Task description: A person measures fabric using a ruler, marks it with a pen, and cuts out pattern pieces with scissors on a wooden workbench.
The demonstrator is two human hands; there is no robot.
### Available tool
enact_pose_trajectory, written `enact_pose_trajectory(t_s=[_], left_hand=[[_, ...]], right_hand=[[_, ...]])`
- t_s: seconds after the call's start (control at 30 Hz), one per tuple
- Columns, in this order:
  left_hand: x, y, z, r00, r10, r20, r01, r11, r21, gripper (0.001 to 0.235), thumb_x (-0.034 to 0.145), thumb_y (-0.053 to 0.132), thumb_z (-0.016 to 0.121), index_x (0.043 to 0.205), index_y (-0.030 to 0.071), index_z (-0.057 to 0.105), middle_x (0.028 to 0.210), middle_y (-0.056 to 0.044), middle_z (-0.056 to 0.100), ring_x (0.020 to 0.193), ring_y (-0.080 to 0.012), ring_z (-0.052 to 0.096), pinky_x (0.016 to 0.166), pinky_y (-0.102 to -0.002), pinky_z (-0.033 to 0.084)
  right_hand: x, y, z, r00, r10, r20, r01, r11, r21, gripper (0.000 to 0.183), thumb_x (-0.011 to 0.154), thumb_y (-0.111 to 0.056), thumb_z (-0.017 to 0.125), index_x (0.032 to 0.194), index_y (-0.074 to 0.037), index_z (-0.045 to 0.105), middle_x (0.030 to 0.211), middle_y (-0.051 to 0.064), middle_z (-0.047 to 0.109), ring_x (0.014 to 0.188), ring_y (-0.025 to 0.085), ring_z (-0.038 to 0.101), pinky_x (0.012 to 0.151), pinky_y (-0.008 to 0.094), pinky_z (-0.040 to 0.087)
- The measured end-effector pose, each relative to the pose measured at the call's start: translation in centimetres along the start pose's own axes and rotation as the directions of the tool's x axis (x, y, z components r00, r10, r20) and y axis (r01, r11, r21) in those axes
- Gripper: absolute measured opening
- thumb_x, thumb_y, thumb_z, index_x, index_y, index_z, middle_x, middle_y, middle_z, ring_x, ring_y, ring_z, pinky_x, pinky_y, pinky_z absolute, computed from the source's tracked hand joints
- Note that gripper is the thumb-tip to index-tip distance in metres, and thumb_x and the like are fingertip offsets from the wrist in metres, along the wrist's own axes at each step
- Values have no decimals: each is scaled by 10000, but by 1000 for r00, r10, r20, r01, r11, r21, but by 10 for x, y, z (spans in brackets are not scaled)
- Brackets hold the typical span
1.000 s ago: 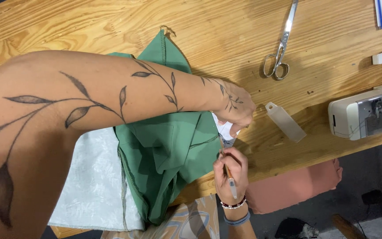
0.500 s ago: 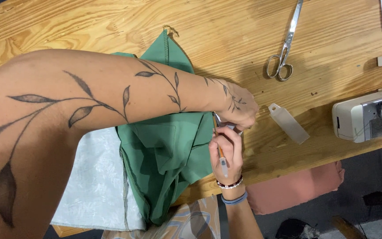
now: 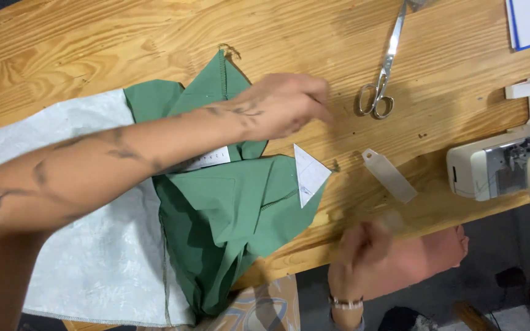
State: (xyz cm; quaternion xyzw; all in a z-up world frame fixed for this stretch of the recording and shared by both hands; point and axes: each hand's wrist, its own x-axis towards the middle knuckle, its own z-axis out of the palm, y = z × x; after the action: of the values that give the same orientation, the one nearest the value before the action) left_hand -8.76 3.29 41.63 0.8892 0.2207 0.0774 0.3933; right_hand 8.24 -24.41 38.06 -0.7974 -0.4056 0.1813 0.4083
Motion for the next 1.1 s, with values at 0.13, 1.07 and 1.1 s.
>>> enact_pose_trajectory(t_s=[0.13, 1.07, 1.1], left_hand=[[-49, 26, -16, 954, -23, -300, 42, 997, 57, 282, 958, 89, 718, 1239, 103, 737, 1075, -49, 659, 891, -200, 668, 763, -375, 619], [-325, 73, 180, 304, -539, -786, 883, 468, 21, 960, 789, 742, 739, 1561, 269, 418, 1656, -258, 253, 1518, -463, 290, 1192, -676, 233], [-316, 76, 181, 299, -558, -774, 851, 523, -49, 919, 773, 682, 794, 1515, 246, 471, 1638, -270, 267, 1516, -472, 271, 1179, -680, 227]], right_hand=[[36, -38, 31, 960, -13, 279, 114, 930, -349, 536, 817, -486, 819, 1117, -84, 631, 1067, 58, 652, 908, 198, 637, 697, 308, 561], [-1, -141, 103, 715, -248, 654, 445, 883, -152, 295, 1063, -370, 539, 923, -112, 516, 555, 56, 398, 512, 269, 388, 568, 420, 348], [1, -131, 109, 695, -254, 672, 497, 845, -195, 303, 1071, -352, 526, 919, -95, 475, 632, 103, 453, 575, 353, 449, 573, 471, 367]])
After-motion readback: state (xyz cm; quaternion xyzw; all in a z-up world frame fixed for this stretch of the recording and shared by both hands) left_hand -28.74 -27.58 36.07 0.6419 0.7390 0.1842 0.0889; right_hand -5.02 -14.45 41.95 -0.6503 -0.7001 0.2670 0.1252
